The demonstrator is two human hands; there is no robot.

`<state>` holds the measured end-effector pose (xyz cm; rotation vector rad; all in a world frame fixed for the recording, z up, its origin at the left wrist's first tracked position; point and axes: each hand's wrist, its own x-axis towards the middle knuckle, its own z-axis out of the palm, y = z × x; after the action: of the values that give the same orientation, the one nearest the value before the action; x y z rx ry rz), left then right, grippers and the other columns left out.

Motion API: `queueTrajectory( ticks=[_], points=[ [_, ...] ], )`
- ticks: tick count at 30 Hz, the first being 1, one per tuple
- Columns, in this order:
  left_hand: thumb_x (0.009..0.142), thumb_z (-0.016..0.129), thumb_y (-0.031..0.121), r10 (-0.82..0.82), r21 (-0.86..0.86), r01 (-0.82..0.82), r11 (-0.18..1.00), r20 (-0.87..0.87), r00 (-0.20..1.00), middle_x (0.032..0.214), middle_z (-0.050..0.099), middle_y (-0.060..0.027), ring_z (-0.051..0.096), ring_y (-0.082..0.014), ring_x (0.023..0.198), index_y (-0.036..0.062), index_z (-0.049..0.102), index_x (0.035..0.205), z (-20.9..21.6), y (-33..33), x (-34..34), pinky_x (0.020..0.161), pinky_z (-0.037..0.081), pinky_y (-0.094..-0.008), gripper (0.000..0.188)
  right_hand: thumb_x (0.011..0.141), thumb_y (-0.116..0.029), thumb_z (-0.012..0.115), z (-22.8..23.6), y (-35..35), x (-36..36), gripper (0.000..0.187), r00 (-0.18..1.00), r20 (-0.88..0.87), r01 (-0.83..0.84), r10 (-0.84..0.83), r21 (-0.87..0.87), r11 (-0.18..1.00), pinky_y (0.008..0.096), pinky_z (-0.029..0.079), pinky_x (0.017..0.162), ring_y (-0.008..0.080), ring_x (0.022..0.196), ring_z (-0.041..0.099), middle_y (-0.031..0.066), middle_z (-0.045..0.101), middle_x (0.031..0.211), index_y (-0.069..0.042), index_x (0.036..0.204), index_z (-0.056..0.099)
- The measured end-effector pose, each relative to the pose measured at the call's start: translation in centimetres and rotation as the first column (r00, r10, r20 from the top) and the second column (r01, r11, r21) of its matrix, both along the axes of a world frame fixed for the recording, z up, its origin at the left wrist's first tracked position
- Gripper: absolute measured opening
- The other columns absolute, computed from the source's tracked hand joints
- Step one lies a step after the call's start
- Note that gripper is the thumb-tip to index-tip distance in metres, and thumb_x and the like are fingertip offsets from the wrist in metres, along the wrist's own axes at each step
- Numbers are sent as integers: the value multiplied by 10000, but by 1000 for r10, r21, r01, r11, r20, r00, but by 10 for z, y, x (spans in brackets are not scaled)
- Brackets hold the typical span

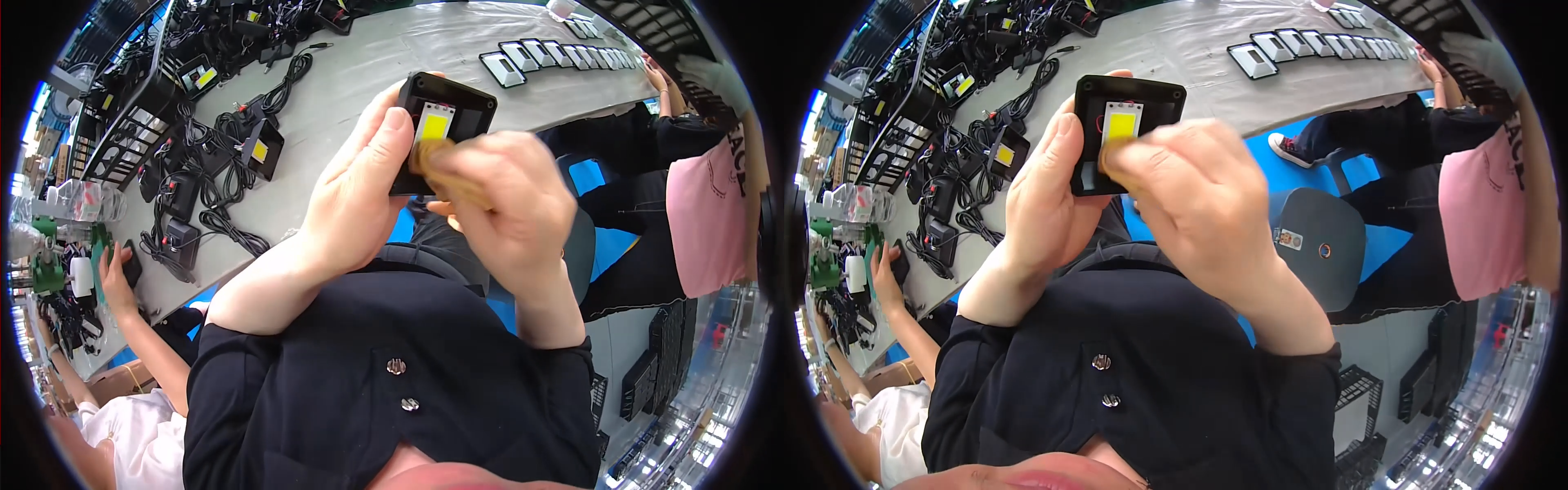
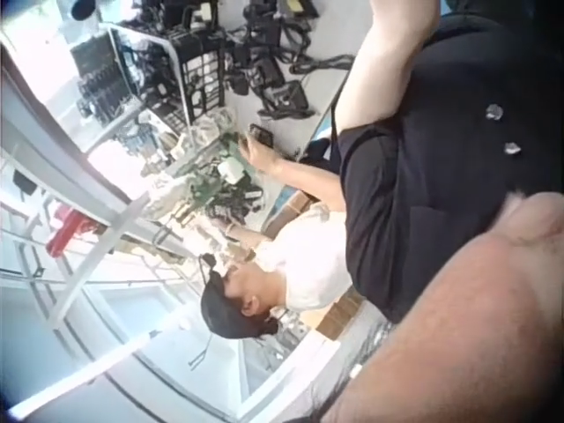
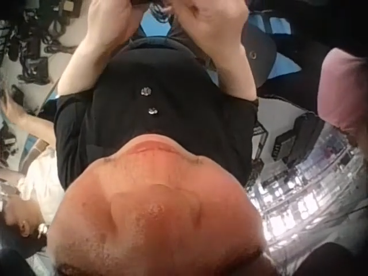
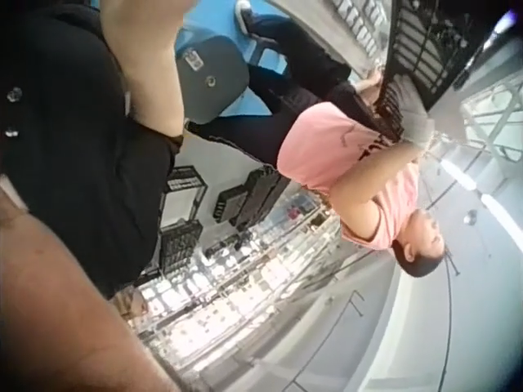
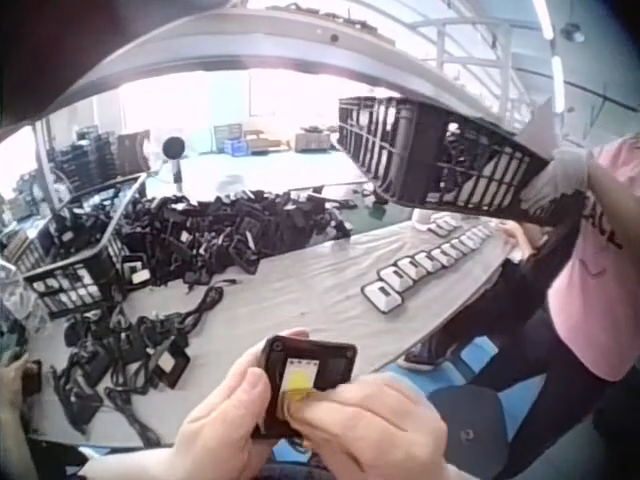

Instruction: Wiping and organizing LED lamp housings and their power cords at an assembly station.

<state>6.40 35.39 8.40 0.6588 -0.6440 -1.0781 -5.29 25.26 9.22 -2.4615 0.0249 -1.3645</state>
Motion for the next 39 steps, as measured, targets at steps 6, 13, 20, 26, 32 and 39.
queueTrajectory(
  ticks=[6, 13, 20, 26, 32, 39],
  points=[
    [1039, 326, 276, 70, -92, -64, 994, 62, 996, 1282, 500, -113, 509, -179, 1159, 26, 333, 1400, 7, 3, 5, 938, 440, -314, 440, 682, 17, 682, 8, 0, 20, 203, 997, 81, -14, 15, -19, 1000, 353, 475, 631, 266, 723, 582, 65, 612, 788, -58, 856, 609],
    [1039, 322, 293, 56, -75, -54, 996, 24, 998, 1270, 513, -101, 514, -176, 1159, 9, 354, 1377, 16, 6, -7, 984, 410, -326, 443, 679, 43, 699, 13, -4, 10, 233, 990, 141, 27, -18, -62, 998, 326, 503, 701, 246, 763, 628, 85, 650, 828, -40, 891, 649],
    [1036, 312, 307, 37, -34, -39, 999, -77, 996, 1210, 560, -112, 575, -201, 1084, 14, 400, 1335, 10, 10, 9, 934, 465, -344, 428, 804, -13, 665, 22, 5, -22, 145, 917, 32, -337, 397, 596, 729, 284, 524, 683, 165, 751, 615, 93, 623, 861, -8, 941, 620],
    [1034, 308, 332, -6, 14, 8, 1000, -137, 991, 1181, 584, -92, 604, -166, 1032, 27, 426, 1320, 22, 12, 2, 871, 501, -324, 435, 936, -46, 442, 16, -22, -28, 183, 889, 400, -410, 222, 912, 2, 261, 549, 669, 175, 850, 638, 145, 617, 962, -8, 1096, 521],
    [1031, 338, 307, 65, 45, -63, 997, -40, 997, 1119, 585, -74, 601, -129, 980, 30, 449, 1286, 9, 6, 3, 849, 498, -276, 392, 906, -63, 466, -25, -27, -1, 375, 767, 356, -313, 534, 934, -174, 268, 490, 858, 142, 990, 613, 91, 609, 1120, 12, 1274, 481],
    [1026, 370, 255, 213, 121, -323, 939, 533, 819, 1060, 549, -77, 505, -141, 978, 7, 486, 1184, -20, -25, -1, 916, 392, -257, 316, 896, -139, 614, -40, -35, -32, 427, 906, 94, -191, 414, 961, 199, 279, 496, 859, 169, 992, 621, 124, 614, 1139, 49, 1256, 484]
  ],
)
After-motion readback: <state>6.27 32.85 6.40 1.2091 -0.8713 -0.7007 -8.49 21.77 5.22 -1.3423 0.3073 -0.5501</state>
